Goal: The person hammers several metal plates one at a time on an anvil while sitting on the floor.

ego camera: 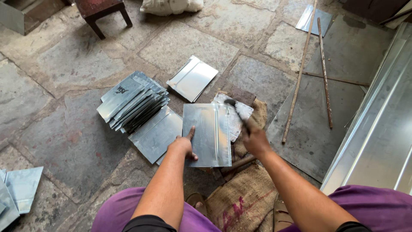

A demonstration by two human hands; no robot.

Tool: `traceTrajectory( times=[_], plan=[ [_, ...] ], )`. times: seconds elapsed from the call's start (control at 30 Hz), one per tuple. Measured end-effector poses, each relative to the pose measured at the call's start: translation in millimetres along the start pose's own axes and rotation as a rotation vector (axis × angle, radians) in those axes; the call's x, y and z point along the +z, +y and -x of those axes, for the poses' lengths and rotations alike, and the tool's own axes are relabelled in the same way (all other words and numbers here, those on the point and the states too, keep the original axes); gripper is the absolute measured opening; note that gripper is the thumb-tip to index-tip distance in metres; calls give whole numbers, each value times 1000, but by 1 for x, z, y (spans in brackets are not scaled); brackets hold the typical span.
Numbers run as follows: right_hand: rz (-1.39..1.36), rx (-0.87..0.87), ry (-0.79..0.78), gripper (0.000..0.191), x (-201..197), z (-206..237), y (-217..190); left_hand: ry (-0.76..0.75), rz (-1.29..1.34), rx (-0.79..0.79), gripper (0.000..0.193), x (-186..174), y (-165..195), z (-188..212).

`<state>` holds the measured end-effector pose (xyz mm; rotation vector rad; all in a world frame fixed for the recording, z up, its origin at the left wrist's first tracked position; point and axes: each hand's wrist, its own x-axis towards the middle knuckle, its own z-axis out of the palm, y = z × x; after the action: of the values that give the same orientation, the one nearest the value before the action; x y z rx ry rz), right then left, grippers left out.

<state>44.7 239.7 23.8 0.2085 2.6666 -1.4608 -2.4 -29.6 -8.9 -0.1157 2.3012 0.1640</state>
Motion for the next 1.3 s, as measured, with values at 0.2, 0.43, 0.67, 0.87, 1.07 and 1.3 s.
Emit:
traceTrajectory(
  times=[0.2, 0.43, 0.67, 0.87, 1.07, 1.3],
  plan=[
    [41, -229, 154, 45, -20, -11, -29, -17, -26, -1, 149, -2, 1, 0],
    [-51, -926, 675, 34, -32, -21, -40, -43, -16, -19, 148, 0, 2, 1],
    [91, 10, 29, 39, 4, -3, 2, -22, -31, 10, 147, 1, -1, -3],
    [16, -245, 245, 36, -36, -19, -41, -32, -23, 11, 146, 3, -1, -4],
    [-46, -941, 698, 34, -34, -21, -31, -48, -20, 3, 147, 5, -1, -3],
    [191, 131, -10, 35, -6, -12, 0, -29, 8, 41, 151, 8, -2, -11]
  ],
)
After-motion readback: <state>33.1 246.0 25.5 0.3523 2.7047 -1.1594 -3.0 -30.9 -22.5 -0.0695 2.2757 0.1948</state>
